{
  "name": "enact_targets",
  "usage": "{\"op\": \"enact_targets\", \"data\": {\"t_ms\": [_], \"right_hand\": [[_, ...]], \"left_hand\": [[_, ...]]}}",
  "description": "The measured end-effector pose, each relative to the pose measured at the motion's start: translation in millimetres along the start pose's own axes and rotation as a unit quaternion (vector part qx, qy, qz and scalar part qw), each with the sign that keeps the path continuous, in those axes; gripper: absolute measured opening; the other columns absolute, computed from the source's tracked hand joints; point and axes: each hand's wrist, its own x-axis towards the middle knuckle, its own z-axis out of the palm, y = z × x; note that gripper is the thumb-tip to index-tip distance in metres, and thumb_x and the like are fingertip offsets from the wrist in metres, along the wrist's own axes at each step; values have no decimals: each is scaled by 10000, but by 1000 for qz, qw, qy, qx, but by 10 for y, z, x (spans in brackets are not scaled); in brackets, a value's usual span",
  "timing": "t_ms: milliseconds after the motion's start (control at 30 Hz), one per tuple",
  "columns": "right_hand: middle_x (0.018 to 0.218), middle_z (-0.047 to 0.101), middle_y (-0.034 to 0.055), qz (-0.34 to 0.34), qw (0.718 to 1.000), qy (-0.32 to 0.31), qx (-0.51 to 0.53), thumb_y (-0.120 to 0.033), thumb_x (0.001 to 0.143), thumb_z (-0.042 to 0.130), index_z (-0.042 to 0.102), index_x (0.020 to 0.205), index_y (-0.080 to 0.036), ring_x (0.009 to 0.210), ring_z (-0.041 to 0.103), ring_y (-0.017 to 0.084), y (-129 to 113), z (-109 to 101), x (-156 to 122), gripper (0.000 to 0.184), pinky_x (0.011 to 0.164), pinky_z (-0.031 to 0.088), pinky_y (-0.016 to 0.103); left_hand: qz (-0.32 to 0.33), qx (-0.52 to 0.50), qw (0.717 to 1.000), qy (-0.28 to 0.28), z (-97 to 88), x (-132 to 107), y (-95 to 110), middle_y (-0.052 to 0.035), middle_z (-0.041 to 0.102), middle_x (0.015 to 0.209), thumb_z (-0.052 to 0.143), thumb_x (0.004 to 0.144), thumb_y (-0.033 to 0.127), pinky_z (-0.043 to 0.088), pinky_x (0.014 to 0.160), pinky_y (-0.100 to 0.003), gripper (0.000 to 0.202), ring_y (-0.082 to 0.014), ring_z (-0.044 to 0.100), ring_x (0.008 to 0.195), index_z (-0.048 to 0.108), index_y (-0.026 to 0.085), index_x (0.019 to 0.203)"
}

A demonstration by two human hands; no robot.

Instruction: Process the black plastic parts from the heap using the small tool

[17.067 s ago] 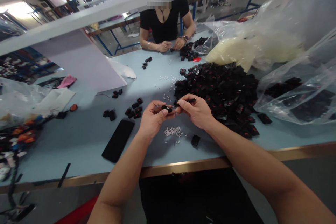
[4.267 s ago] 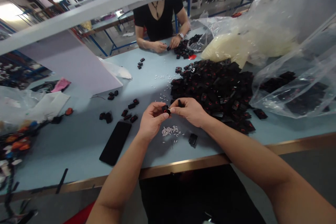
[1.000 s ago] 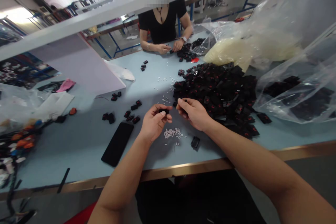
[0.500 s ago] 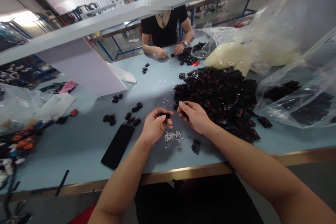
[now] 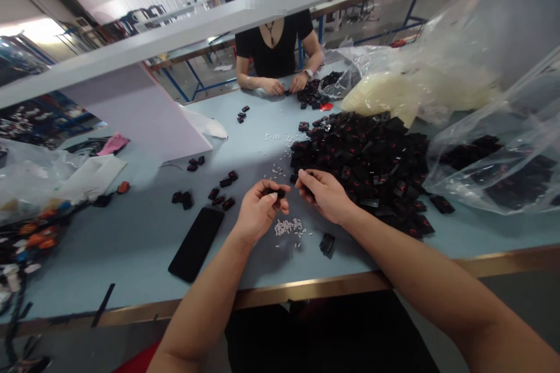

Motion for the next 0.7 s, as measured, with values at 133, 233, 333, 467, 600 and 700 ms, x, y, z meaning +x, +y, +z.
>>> {"op": "enact_targets", "data": {"t_ms": [133,233,333,467,600,700], "right_hand": [[562,535,-32,-2,1000,-4,1,-622,760,705,605,682,-181,448,397,67,-4,-1,-9,459,422,220,234],[565,535,-30,-7,1000,-4,-3,-620,768,699,606,680,-183,456,398,72,-2,-5,-8,455,430,235,238],[576,540,-26,-10,1000,-5,-7,-622,776,688,611,686,-184,469,409,78,5,-7,-1,454,440,251,241],[573,535,-30,-8,1000,-6,-6,-621,779,684,605,685,-187,463,401,76,-1,-7,-3,451,439,241,241],[574,537,-30,-3,1000,-7,-2,-621,777,682,606,690,-185,459,399,73,-13,-5,-10,451,436,235,240],[570,536,-29,-6,1000,-7,-2,-625,771,686,605,688,-183,457,396,72,-19,0,-12,457,435,237,239]], "left_hand": [[2,0,1000,-1,-7,-1,-9,-65,733,926,668,674,146,514,547,-265,240,-103,614,562,532,166,871],[8,1,1000,2,-21,3,-15,-48,727,896,664,658,137,497,520,-251,245,-92,591,534,521,173,854],[7,1,1000,-2,-29,4,-12,-36,725,883,647,641,116,488,503,-248,249,-92,586,518,507,179,837],[0,-5,1000,1,-7,-5,9,-52,736,917,649,651,111,519,539,-264,237,-109,630,555,524,169,843],[-14,-7,1000,7,20,-7,30,-75,745,939,651,655,117,562,613,-300,214,-140,681,617,540,158,834],[-15,-6,1000,6,22,-5,35,-66,744,911,654,644,118,550,574,-287,213,-133,667,580,536,158,817]]}}
